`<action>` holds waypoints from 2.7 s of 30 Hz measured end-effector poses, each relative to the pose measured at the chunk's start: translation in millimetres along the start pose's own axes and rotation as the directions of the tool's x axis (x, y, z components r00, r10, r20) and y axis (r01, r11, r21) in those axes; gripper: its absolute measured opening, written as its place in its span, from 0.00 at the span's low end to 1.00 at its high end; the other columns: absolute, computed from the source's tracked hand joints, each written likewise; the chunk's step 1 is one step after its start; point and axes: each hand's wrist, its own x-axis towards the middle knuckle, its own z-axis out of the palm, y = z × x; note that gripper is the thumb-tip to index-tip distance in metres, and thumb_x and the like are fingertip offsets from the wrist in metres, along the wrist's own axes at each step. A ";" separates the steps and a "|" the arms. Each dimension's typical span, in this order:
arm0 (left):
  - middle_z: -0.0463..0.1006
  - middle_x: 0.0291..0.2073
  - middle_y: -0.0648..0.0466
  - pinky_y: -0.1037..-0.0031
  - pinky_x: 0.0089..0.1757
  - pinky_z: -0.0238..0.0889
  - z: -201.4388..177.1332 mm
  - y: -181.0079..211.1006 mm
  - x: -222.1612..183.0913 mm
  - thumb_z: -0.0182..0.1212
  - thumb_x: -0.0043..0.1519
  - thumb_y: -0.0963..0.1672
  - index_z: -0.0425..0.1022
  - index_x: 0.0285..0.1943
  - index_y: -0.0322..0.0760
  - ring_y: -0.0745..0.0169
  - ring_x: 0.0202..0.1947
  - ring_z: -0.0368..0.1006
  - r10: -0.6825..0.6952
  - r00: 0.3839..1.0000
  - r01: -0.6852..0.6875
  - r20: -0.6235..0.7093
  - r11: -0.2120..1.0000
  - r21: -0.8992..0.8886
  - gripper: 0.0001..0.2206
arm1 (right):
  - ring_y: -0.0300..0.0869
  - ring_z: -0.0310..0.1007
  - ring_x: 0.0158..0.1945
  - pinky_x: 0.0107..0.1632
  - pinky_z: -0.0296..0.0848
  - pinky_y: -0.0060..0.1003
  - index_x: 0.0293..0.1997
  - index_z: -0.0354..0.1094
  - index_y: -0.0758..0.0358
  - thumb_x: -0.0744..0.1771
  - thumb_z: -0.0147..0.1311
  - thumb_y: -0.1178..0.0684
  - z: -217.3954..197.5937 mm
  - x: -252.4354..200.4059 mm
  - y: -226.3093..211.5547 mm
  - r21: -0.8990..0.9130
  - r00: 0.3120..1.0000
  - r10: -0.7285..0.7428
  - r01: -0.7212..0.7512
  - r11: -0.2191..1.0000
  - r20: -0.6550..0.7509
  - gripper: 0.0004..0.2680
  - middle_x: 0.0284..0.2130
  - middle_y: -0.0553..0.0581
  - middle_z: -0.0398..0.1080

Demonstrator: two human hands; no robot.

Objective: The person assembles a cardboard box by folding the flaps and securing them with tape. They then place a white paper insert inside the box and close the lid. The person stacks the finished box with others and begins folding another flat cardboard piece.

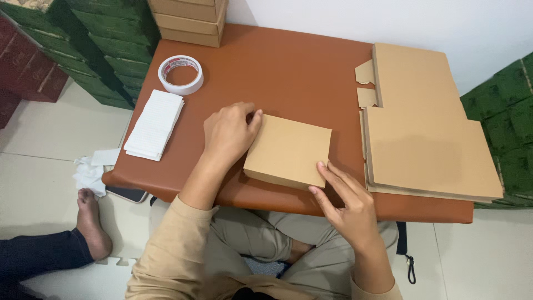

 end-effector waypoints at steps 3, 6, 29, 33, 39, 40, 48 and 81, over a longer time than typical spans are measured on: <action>0.82 0.30 0.51 0.54 0.30 0.71 -5.2 4.6 -2.8 0.54 0.64 0.50 0.83 0.40 0.41 0.41 0.34 0.80 0.029 0.999 -0.028 -0.021 0.999 0.039 0.14 | 0.62 0.76 0.53 0.53 0.74 0.53 0.52 0.75 0.64 0.62 0.66 0.58 -6.3 5.6 -5.8 0.008 0.998 0.027 -0.027 1.000 0.052 0.14 0.47 0.64 0.77; 0.79 0.28 0.55 0.57 0.31 0.71 1.2 2.2 -7.3 0.53 0.65 0.50 0.82 0.37 0.45 0.45 0.33 0.80 0.092 0.994 -0.084 -0.058 0.988 0.132 0.13 | 0.62 0.69 0.60 0.58 0.70 0.56 0.55 0.74 0.55 0.61 0.67 0.55 -8.4 6.1 -3.1 0.039 0.995 0.087 -0.089 0.995 0.059 0.17 0.59 0.62 0.70; 0.70 0.61 0.45 0.56 0.59 0.54 -11.9 -61.3 -110.4 0.48 0.68 0.47 0.58 0.73 0.36 0.44 0.60 0.66 0.137 0.966 -0.201 -0.221 0.933 -0.298 0.24 | 0.60 0.43 0.72 0.68 0.56 0.54 0.52 0.52 0.55 0.52 0.75 0.50 9.7 205.3 25.8 0.299 0.956 -0.055 -0.036 0.954 0.289 0.31 0.59 0.64 0.44; 0.76 0.50 0.49 0.64 0.51 0.63 -10.6 -59.9 -108.7 0.50 0.68 0.46 0.64 0.67 0.35 0.50 0.49 0.73 0.113 0.938 -0.218 -0.328 0.927 -0.304 0.20 | 0.45 0.47 0.72 0.68 0.66 0.46 0.53 0.49 0.49 0.58 0.69 0.53 56.1 314.8 8.9 0.483 0.956 -0.069 -0.081 0.872 0.284 0.26 0.60 0.54 0.40; 0.79 0.45 0.52 0.69 0.49 0.68 -2.8 -65.5 -104.0 0.56 0.65 0.46 0.67 0.66 0.36 0.58 0.45 0.78 0.032 0.944 -0.151 -0.328 0.926 -0.345 0.20 | 0.42 0.48 0.71 0.64 0.71 0.47 0.53 0.52 0.49 0.57 0.71 0.51 132.1 400.0 5.5 0.508 0.946 -0.106 -0.068 0.859 0.306 0.26 0.57 0.50 0.45; 0.79 0.45 0.52 0.69 0.49 0.68 -3.6 -63.8 -103.3 0.56 0.65 0.46 0.67 0.66 0.36 0.58 0.45 0.78 0.031 0.945 -0.148 -0.325 0.928 -0.342 0.20 | 0.42 0.48 0.71 0.64 0.71 0.47 0.53 0.52 0.49 0.57 0.71 0.51 137.5 407.1 5.3 0.511 0.946 -0.104 -0.071 0.856 0.306 0.26 0.57 0.50 0.45; 0.80 0.41 0.56 0.71 0.43 0.72 -2.4 -60.8 -102.4 0.59 0.63 0.44 0.66 0.65 0.38 0.63 0.40 0.79 0.016 0.940 -0.111 -0.341 0.958 -0.263 0.20 | 0.42 0.47 0.69 0.68 0.67 0.45 0.55 0.54 0.46 0.58 0.70 0.49 179.0 422.3 22.3 0.507 0.914 -0.086 -0.140 0.850 0.397 0.25 0.58 0.53 0.43; 0.79 0.46 0.53 0.68 0.44 0.69 2.1 -64.3 -103.2 0.56 0.65 0.44 0.68 0.63 0.35 0.57 0.39 0.78 0.099 0.920 -0.192 -0.380 0.958 -0.215 0.18 | 0.60 0.29 0.78 0.70 0.44 0.58 0.74 0.44 0.49 0.63 0.59 0.36 83.7 319.1 4.7 -0.070 0.861 0.100 -0.075 0.995 0.499 0.33 0.74 0.71 0.25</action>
